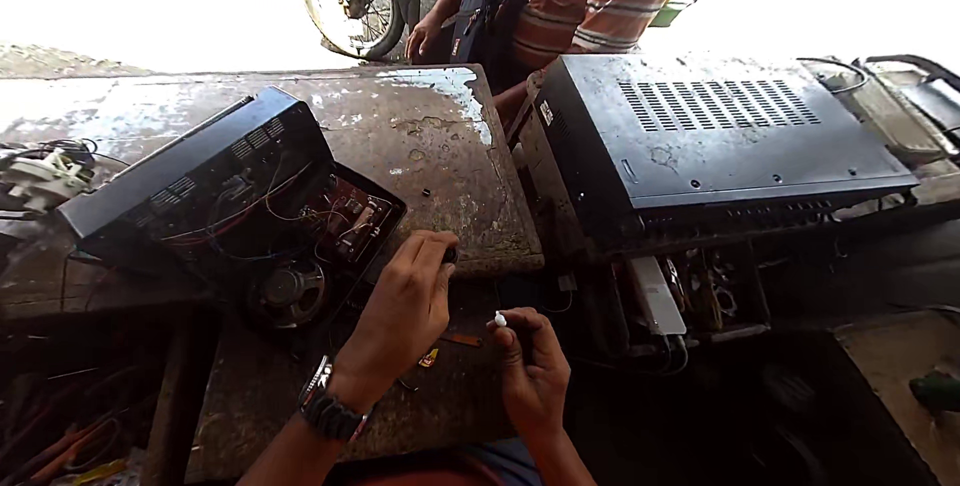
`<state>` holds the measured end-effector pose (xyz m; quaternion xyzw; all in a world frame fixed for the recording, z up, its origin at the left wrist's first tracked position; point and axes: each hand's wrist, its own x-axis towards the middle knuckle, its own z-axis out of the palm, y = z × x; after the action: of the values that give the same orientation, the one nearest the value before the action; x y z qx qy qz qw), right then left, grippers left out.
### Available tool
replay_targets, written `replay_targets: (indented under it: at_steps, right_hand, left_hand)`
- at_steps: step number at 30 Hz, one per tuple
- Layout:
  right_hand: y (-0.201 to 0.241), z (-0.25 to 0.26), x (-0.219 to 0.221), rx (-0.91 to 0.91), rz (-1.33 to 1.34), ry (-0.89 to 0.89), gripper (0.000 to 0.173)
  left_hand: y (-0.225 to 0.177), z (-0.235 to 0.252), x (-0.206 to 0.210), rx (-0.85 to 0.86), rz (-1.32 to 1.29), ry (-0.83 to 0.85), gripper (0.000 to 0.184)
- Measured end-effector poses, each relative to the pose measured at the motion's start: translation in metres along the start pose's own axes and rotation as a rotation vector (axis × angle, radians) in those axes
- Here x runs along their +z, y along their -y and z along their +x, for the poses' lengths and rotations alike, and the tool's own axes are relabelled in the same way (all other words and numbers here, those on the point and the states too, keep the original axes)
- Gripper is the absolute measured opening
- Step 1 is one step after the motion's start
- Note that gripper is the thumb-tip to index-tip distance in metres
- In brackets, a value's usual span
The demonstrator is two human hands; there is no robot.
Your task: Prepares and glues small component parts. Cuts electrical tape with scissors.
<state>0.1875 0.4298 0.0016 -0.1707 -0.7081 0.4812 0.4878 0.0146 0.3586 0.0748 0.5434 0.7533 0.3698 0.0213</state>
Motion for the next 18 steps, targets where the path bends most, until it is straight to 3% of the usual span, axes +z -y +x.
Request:
replay_targets:
  at_steps: [6, 9, 11, 14, 18]
  right_hand:
    - [-0.002, 0.058, -0.002, 0.056, 0.048, 0.059, 0.022]
    - [-0.011, 0.079, 0.004, 0.084, 0.119, 0.113, 0.025]
    - [-0.017, 0.089, 0.008, 0.101, 0.144, 0.131, 0.021]
    - [-0.023, 0.097, 0.011, 0.1, 0.153, 0.16, 0.021]
    - [-0.025, 0.102, 0.009, 0.073, 0.134, 0.244, 0.023]
  left_hand:
    - [0.017, -0.013, 0.012, -0.011, -0.36, -0.2, 0.028]
    - [0.023, -0.011, 0.023, -0.011, -0.484, -0.259, 0.041]
    - [0.028, -0.012, 0.032, -0.032, -0.566, -0.289, 0.039]
    - [0.032, -0.011, 0.038, -0.095, -0.635, -0.293, 0.029]
    - [0.032, -0.01, 0.038, -0.117, -0.689, -0.243, 0.029]
